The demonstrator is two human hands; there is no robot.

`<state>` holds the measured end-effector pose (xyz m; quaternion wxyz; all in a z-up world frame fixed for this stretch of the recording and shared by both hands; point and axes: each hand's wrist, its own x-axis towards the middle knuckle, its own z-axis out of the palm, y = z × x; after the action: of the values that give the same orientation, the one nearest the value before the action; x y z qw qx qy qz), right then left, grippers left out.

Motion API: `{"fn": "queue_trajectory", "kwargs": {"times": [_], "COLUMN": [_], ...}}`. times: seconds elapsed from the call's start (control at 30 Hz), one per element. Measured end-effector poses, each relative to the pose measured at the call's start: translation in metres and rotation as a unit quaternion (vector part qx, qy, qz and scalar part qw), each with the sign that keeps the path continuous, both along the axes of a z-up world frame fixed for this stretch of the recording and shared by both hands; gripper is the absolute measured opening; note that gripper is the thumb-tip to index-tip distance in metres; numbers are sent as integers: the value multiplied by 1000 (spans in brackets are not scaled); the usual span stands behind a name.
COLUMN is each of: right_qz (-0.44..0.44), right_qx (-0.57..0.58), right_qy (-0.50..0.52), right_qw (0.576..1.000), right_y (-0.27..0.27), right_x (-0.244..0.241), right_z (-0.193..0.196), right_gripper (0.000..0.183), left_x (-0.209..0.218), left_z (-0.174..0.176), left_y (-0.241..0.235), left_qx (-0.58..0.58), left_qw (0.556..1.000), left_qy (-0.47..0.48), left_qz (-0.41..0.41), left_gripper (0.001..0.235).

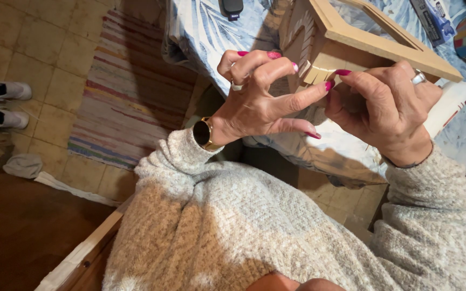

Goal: Gluing small rectangular wooden pieces onto the side of a wooden box.

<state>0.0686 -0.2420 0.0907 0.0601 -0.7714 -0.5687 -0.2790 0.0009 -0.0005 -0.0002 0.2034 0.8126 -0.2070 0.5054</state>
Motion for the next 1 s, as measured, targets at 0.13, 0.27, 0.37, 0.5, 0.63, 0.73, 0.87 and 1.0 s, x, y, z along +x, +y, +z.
{"fn": "queue_trajectory", "kwargs": {"times": [0.13,0.27,0.37,0.5,0.63,0.73,0.87,1.0], "right_qz": [-8,-1,-6,44,54,69,60,59], "right_qx": [-1,-7,-3,9,-30,-29,-40,-35], "right_qy": [0,-7,-2,9,-38,-30,-19,9], "right_qw": [1000,1000,1000,999,997,997,997,998], "right_y": [6,5,6,3,12,8,5,4], "right_x": [-3,-3,-3,2,-2,0,-2,-3], "right_z": [5,5,5,5,17,16,16,15], "right_gripper": [42,41,41,45,46,49,49,49], "left_x": [-1,1,3,2,-9,-5,-3,-3], "left_z": [1,-1,-3,-15,-13,-21,-24,-27], "left_y": [-1,0,-2,4,5,4,2,2], "left_qx": [-3,0,1,-20,-71,-73,-83,-92], "left_qw": [1000,1000,1000,998,995,995,994,993], "left_qy": [5,-4,-2,-53,-66,-60,-60,-57], "left_qz": [1,1,0,-34,-40,-43,-45,-36], "left_gripper": [62,63,62,60,58,63,66,67]}}
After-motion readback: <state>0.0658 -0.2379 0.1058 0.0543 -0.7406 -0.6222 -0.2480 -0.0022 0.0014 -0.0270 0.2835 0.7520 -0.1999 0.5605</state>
